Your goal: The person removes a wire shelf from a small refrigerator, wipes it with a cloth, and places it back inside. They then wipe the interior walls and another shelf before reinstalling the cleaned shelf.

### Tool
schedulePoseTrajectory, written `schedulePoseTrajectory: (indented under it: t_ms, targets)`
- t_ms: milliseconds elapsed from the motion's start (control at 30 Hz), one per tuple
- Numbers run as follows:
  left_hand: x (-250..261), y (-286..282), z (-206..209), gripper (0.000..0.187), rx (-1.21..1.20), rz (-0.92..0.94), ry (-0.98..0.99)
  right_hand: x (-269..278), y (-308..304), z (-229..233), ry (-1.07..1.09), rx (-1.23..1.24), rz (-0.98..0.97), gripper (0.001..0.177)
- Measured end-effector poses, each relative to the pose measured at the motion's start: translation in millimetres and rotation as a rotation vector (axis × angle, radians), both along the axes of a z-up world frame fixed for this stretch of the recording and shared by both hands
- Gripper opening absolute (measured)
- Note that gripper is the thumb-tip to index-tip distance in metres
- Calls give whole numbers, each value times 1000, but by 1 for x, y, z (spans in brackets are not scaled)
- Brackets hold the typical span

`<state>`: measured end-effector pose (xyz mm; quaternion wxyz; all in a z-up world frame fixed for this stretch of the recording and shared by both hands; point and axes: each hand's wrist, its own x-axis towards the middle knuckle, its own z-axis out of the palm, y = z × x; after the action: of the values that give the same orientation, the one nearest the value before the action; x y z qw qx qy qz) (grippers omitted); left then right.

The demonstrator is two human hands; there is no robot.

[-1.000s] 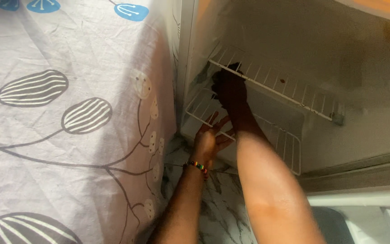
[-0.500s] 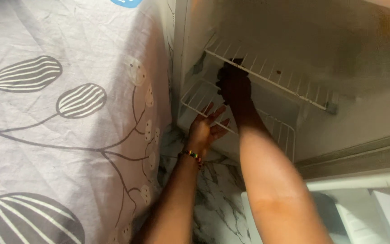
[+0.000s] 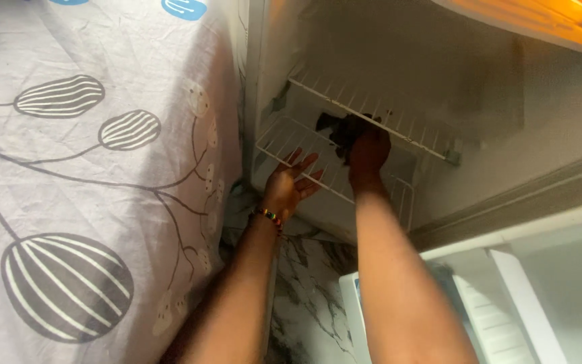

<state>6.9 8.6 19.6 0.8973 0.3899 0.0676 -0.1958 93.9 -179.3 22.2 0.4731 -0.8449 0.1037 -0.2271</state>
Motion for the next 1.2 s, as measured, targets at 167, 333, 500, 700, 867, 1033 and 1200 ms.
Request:
schedulePoseTrajectory:
  t_ms: [167,333,500,700,867,1033,1200]
  targets:
    - [-8,-6,-3,63,15,11,-51,-80,24,36,-114,568,-49,41]
    - [-12,-10,2,63,41,-9,-28,-108,33,55,251,-163,37,39]
    - [-7,-11,-8,65,32,-14,-74,-112,33,57,292,-224,211,37]
    - [-12,-14,-3,67,86,-38,-36,-130,54,100,731,-552,186,47]
    - [-4,-14,-13,66,74,-14,-89,-125,55,93,828,-759,212,76]
    - [-7,-12,-9,66,32,-8,-51,-122,51,80,893,-650,253,65]
    - [-9,-14,-5,67,90,-9,-43,-121,42,73,898,-574,199,57]
